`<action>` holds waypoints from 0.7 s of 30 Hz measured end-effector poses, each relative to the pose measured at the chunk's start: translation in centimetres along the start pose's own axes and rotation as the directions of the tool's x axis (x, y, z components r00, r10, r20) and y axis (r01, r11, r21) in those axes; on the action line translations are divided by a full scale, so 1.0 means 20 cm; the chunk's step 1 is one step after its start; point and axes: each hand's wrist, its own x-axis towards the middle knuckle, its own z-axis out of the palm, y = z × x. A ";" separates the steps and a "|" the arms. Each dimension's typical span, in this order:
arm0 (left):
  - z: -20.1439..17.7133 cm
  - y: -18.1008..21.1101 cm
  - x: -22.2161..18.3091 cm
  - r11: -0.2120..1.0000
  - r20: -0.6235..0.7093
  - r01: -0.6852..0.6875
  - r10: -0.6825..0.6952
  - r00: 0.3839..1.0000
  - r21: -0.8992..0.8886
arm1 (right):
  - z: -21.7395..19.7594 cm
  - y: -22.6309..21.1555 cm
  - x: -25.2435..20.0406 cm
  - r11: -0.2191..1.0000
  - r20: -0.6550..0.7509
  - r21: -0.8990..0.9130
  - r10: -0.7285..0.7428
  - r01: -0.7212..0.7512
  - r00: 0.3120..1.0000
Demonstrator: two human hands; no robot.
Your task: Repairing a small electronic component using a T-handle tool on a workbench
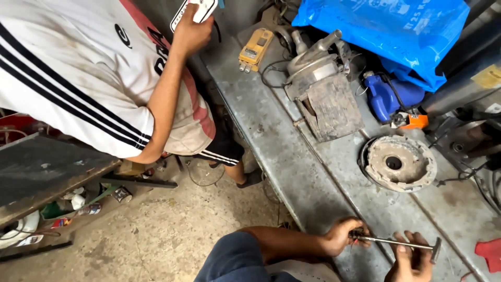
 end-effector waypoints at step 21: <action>0.02 -0.06 -0.01 0.995 0.054 0.074 -0.078 0.995 0.067 | -0.12 -0.03 -0.09 0.997 -0.050 -0.066 -0.029 0.026 0.998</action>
